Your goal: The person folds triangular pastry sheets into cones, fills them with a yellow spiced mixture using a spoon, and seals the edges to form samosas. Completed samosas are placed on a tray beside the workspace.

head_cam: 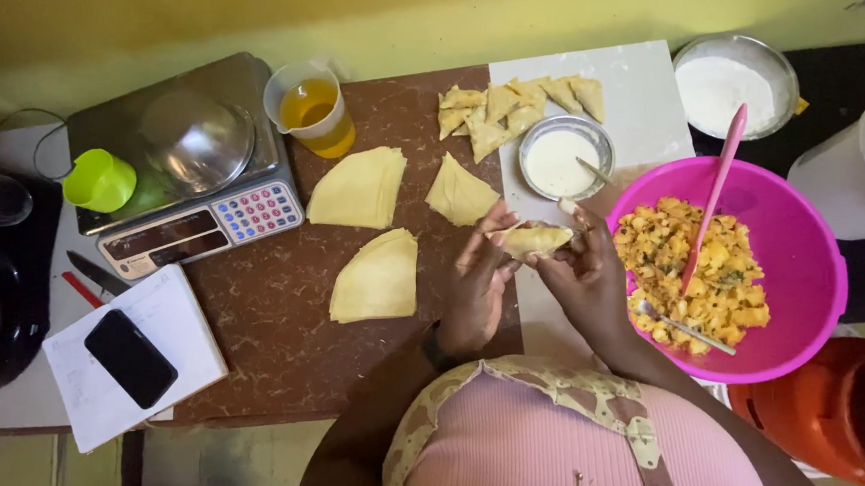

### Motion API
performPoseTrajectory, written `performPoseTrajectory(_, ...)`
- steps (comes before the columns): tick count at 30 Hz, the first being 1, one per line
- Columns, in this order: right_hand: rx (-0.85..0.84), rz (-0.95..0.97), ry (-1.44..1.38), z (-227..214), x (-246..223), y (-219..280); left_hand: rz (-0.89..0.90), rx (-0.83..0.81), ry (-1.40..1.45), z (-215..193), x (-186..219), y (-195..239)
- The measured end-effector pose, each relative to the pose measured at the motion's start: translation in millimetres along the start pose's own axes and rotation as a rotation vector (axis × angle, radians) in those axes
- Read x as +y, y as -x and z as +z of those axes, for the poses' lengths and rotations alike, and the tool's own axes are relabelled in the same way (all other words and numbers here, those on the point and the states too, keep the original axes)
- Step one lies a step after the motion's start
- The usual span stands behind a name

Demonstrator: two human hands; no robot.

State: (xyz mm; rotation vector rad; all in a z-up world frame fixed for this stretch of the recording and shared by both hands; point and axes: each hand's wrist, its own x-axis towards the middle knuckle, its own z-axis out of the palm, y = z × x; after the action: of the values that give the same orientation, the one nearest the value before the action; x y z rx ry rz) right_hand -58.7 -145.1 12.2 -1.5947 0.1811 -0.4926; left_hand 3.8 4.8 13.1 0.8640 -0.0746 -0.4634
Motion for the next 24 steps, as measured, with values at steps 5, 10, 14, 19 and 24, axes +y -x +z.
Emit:
performPoseTrajectory(5, -0.057, 0.025, -0.058, -3.2, -0.9, -1.1, -0.117, -0.106, -0.057, -9.5, -2.5, -2.8)
performPoseTrajectory(10, -0.034, 0.094, -0.183, -7.5, 3.2, -6.1, -0.093, 0.037, -0.114, -20.0, -28.8, 4.7)
performPoseTrajectory(14, 0.002, 0.098, -0.185, -1.1, -1.0, -6.5, -0.024, 0.068, -0.148, -24.5, -38.8, 6.9)
performPoseTrajectory(19, 0.036, 0.077, -0.201, 7.0, -7.7, -5.2, 0.061, 0.052, -0.210, -26.1, -45.9, 3.1)
performPoseTrajectory(24, 0.022, 0.006, -0.159, 10.6, -12.9, -6.7, 0.204, 0.000, -0.322, -16.5, -30.8, 1.7)
